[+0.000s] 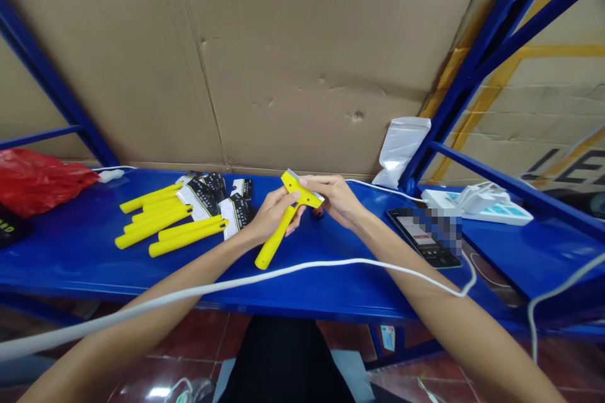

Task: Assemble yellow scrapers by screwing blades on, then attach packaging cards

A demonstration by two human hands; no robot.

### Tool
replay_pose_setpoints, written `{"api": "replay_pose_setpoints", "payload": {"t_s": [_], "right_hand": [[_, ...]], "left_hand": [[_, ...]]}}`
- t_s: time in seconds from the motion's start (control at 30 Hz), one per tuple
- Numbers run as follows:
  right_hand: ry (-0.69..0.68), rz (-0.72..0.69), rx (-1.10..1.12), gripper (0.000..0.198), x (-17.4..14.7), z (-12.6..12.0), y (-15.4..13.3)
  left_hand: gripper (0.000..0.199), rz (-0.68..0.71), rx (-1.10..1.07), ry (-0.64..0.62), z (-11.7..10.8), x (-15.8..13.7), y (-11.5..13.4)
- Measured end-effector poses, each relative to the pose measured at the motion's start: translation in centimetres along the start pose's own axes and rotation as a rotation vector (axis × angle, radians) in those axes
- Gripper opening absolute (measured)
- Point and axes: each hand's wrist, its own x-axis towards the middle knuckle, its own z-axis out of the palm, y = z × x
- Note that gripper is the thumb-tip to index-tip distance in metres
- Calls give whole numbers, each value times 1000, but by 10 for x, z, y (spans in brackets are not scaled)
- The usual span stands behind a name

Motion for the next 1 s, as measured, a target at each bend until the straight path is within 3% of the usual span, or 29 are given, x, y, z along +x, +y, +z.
{"api": "replay_pose_setpoints", "payload": {"t_s": [0.37, 1.0], "right_hand": [[-30, -59, -36, 37, -3, 3, -4], [-96, -40, -19, 36, -4, 2, -13]], "left_hand": [[48, 40, 41, -5, -1, -2, 0], [40, 90, 17, -17, -3, -2, -3]]}}
